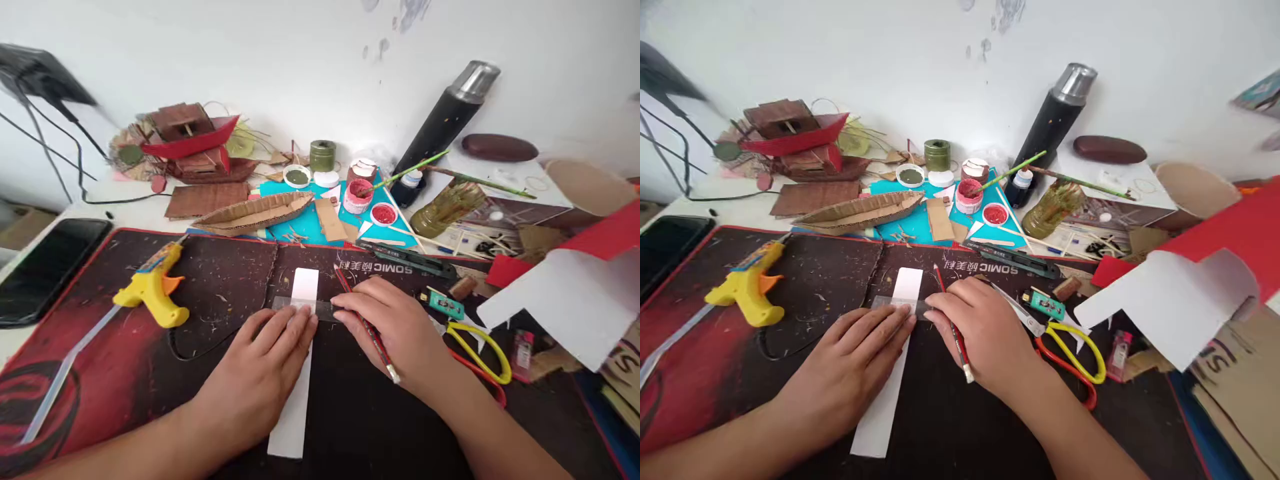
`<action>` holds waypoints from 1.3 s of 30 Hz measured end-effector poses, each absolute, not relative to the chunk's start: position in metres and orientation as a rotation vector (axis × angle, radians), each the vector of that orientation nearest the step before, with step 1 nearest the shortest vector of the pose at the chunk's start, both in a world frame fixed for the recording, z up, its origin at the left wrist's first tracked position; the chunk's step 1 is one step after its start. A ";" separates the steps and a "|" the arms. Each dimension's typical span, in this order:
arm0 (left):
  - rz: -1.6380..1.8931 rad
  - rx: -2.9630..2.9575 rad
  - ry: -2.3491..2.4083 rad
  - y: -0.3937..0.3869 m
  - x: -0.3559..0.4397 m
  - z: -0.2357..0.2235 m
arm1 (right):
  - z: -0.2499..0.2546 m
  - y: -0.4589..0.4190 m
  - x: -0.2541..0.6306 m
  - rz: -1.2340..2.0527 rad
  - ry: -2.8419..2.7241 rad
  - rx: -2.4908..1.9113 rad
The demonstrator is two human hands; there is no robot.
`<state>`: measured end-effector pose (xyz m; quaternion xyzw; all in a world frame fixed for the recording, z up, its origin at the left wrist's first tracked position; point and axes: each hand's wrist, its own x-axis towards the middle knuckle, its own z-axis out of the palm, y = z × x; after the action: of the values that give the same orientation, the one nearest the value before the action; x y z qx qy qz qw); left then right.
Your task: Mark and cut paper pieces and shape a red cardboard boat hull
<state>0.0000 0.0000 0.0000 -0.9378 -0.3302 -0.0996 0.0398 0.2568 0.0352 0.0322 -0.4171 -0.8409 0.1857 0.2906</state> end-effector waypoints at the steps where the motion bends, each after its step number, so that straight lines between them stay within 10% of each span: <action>1: -0.309 -2.870 -1.011 0.000 0.000 -0.001 | 0.033 0.035 0.256 0.562 -2.203 -1.100; 39: -0.312 -2.784 -0.992 0.000 0.000 -0.007 | 0.014 0.049 0.222 1.470 -1.406 -1.166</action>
<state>0.0005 0.0000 -0.0067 -0.9334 -0.3326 -0.1046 0.0849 0.2216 0.0492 0.0135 -0.4582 -0.5528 0.5778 0.3881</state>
